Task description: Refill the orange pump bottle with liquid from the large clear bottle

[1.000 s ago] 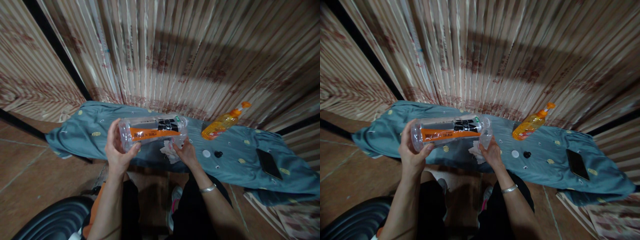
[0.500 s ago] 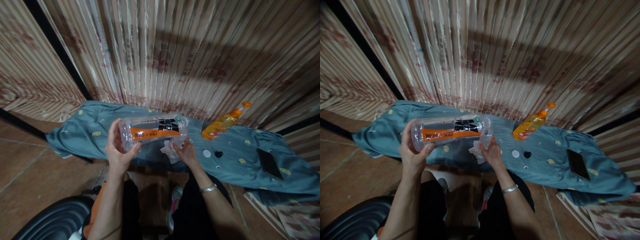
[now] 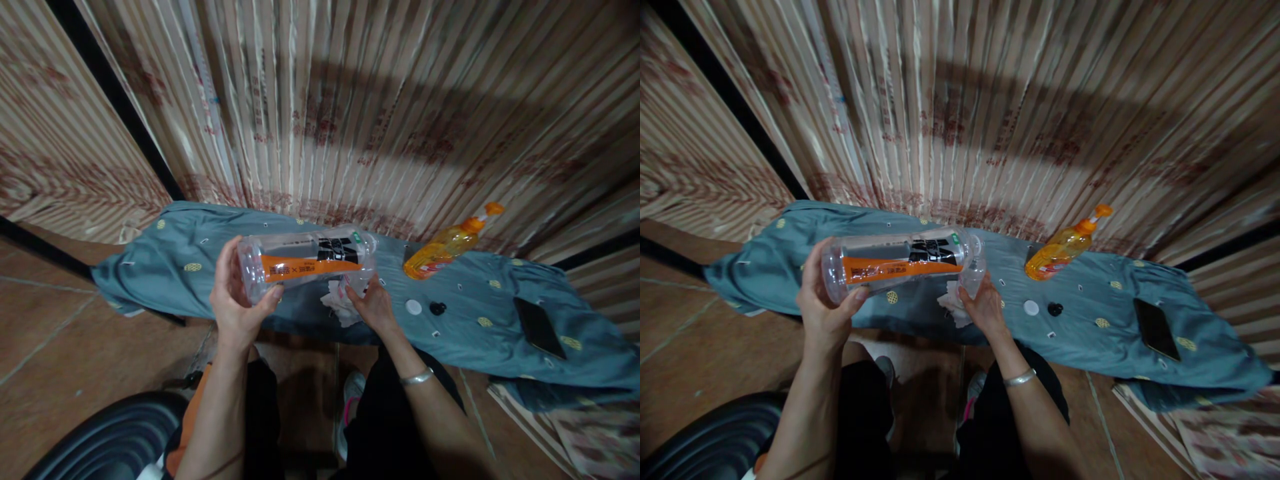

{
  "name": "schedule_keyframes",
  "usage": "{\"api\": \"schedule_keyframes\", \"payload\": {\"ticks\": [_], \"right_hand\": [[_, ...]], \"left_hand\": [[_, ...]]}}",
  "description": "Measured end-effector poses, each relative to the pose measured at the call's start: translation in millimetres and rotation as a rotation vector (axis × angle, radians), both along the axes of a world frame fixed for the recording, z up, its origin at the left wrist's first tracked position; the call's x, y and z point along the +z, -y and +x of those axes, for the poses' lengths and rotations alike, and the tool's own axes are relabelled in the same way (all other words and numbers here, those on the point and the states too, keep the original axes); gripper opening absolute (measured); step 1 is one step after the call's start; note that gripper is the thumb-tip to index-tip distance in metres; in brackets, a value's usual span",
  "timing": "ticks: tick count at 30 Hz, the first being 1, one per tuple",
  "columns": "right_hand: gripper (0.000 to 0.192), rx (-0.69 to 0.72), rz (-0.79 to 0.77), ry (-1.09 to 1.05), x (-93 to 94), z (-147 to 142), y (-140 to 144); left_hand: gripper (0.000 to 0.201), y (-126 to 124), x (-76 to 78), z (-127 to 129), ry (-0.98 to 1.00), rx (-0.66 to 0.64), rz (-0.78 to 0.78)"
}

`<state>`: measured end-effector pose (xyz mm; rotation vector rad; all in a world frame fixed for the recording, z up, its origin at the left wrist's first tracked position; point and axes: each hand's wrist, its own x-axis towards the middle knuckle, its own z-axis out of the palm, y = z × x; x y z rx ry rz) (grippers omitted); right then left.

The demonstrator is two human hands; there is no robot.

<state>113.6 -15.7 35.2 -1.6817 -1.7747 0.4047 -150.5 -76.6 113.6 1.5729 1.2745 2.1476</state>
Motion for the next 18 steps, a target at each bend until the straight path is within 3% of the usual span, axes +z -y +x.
{"api": "schedule_keyframes", "payload": {"ticks": [18], "right_hand": [[0.058, -0.014, -0.016, 0.019, -0.2, 1.1, -0.3]], "left_hand": [[0.091, 0.1, -1.4, -0.1, -0.003, 0.003, -0.013]]}}
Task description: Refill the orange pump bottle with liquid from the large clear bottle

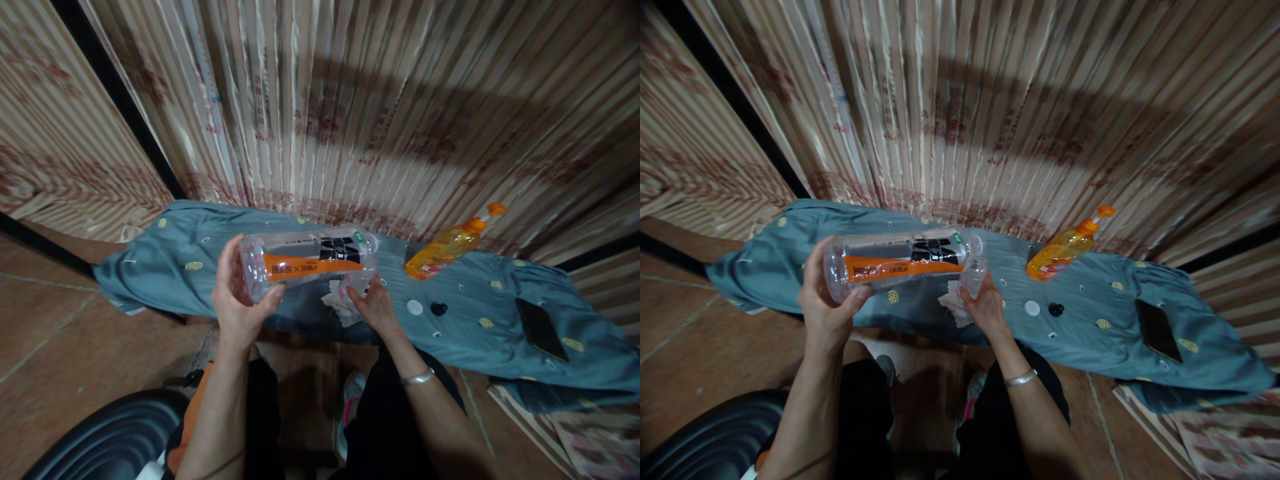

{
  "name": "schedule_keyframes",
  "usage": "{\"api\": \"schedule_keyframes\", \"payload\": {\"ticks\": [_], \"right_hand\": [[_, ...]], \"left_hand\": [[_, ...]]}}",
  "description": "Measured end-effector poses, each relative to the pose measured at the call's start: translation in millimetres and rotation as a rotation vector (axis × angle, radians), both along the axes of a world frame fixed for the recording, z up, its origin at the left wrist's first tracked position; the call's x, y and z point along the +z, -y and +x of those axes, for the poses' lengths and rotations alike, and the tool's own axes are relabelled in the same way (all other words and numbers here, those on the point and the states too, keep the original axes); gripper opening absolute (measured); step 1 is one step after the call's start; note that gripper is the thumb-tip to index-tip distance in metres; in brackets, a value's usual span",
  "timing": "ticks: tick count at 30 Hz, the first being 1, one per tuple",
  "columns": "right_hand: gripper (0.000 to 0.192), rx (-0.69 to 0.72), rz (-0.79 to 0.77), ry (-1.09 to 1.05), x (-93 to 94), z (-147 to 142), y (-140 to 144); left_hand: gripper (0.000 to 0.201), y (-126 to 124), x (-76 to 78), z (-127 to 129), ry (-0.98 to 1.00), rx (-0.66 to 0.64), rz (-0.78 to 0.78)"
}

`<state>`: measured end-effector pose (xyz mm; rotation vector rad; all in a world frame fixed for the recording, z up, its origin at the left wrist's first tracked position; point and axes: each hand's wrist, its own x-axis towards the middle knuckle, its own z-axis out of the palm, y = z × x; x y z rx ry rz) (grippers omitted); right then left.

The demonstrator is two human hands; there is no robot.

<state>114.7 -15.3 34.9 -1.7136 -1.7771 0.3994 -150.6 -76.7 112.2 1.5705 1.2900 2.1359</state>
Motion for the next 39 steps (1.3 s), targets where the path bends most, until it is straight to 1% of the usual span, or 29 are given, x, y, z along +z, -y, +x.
{"api": "schedule_keyframes", "payload": {"ticks": [7, 13, 21, 28, 33, 39], "right_hand": [[0.055, -0.009, 0.014, 0.017, -2.5, 0.1, -0.7], [0.054, -0.024, -0.003, 0.026, 1.2, -1.5, 0.3], [0.059, -0.018, -0.033, 0.006, 3.1, -1.9, 1.0], [0.057, -0.006, -0.014, -0.002, 1.7, -0.7, 0.5], [0.053, -0.001, -0.003, -0.001, 1.4, -0.9, 0.6], [0.055, 0.004, -0.016, -0.007, 0.5, -0.1, 0.4]], "left_hand": [[0.091, 0.3, 2.0, 0.4, -0.010, 0.014, -0.018], [0.093, 0.4, 3.5, 1.8, -0.002, 0.038, -0.041], [0.089, 2.1, 3.7, -0.3, -0.005, 0.005, -0.032], [0.095, 1.2, 3.9, 0.6, 0.000, -0.004, -0.052], [0.091, 0.7, 0.7, -0.2, -0.016, 0.015, -0.012], [0.083, -0.5, -5.7, -1.5, -0.017, -0.037, 0.048]]}}
